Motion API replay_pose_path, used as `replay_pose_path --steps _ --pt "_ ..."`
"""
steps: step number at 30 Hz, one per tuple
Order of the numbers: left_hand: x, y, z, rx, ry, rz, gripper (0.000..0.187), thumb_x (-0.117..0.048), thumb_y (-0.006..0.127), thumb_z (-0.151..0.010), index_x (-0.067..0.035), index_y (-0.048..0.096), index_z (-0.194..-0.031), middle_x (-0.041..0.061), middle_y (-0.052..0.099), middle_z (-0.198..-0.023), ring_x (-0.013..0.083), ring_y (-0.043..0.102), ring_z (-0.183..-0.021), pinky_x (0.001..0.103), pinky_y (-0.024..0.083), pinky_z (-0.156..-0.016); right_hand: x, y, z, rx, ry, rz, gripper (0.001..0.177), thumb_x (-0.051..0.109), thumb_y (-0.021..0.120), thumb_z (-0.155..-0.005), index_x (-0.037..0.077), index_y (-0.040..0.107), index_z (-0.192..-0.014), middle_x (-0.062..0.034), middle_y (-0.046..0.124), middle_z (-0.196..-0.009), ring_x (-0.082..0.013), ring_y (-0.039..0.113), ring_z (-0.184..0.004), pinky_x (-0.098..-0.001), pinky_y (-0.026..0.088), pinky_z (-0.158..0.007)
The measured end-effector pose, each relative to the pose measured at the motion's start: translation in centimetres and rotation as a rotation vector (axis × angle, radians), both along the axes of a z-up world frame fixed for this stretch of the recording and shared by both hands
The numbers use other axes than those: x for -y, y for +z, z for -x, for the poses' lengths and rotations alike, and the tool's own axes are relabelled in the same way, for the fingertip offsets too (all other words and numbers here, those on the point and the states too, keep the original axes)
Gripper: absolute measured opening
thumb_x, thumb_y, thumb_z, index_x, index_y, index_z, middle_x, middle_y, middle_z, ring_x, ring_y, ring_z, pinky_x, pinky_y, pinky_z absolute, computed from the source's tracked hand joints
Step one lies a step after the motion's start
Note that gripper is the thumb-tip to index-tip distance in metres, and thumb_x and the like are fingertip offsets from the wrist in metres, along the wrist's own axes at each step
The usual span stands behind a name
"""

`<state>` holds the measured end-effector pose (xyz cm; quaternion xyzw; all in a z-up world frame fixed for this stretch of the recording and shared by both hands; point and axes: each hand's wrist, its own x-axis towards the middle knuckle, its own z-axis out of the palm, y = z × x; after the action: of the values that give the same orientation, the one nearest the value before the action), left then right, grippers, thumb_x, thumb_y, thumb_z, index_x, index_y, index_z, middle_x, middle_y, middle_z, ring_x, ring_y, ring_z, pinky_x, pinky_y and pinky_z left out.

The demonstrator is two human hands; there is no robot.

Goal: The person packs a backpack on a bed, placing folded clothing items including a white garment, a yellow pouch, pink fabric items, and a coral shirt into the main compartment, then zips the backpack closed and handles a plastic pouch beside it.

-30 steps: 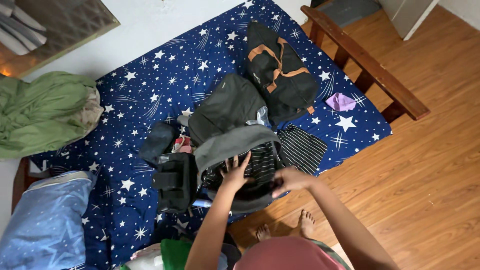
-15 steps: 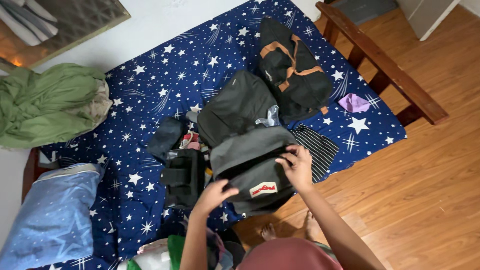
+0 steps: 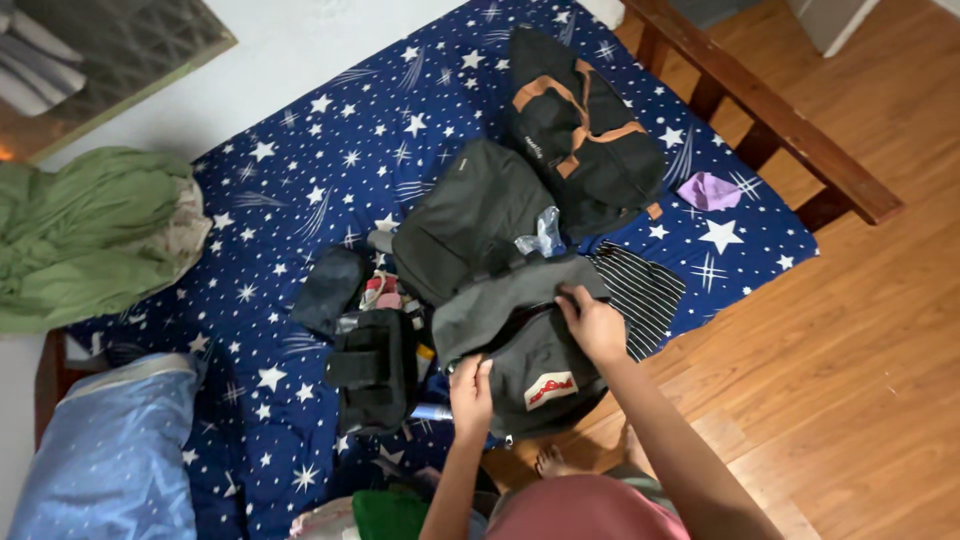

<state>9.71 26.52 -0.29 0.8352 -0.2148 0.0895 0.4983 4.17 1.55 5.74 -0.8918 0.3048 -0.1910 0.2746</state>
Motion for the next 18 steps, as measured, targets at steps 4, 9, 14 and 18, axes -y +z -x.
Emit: replay_pose_path --steps 4,9,14,18 --pt "1.2 -0.2 -0.1 -0.199 -0.021 0.259 0.020 -0.013 0.063 -0.101 0.002 0.068 -0.113 0.011 0.073 -0.105 0.0193 0.066 -0.094 0.029 0.052 -0.089 1.0 -2.5 -0.7 0.308 -0.055 -0.387 0.030 0.035 0.079 -0.094 0.005 0.076 -0.096 -0.0111 0.074 -0.080 -0.0213 0.067 -0.071 -0.0312 0.053 -0.065" --pt "2.8 2.8 -1.9 -0.196 -0.165 0.341 0.017 -0.011 0.061 -0.104 0.002 0.067 -0.113 0.006 0.069 -0.100 0.0117 0.063 -0.091 0.024 0.051 -0.086 3.1 -1.3 0.7 0.710 -0.148 -0.882 0.020 0.019 0.077 -0.093 0.000 0.072 -0.090 0.0042 0.071 -0.082 -0.0035 0.060 -0.076 -0.0190 0.049 -0.072" --pt "6.6 7.3 -3.3 -0.197 -0.247 0.425 0.019 -0.011 0.057 -0.107 0.003 0.063 -0.118 0.006 0.065 -0.104 0.0115 0.058 -0.093 0.024 0.048 -0.087 3.9 2.3 4.1 0.839 -0.271 -0.854 0.017 0.018 0.075 -0.098 0.002 0.072 -0.093 0.0043 0.066 -0.081 -0.0038 0.053 -0.073 -0.0187 0.042 -0.067" --pt "12.1 9.7 -2.0 -0.302 -0.386 0.453 0.021 -0.014 0.054 -0.107 0.002 0.062 -0.118 0.004 0.065 -0.105 0.0106 0.058 -0.095 0.024 0.048 -0.089 5.2 4.6 7.9 0.977 -0.434 -0.724 0.016 0.017 0.074 -0.099 0.002 0.071 -0.093 0.0033 0.069 -0.087 -0.0037 0.059 -0.081 -0.0182 0.047 -0.076"
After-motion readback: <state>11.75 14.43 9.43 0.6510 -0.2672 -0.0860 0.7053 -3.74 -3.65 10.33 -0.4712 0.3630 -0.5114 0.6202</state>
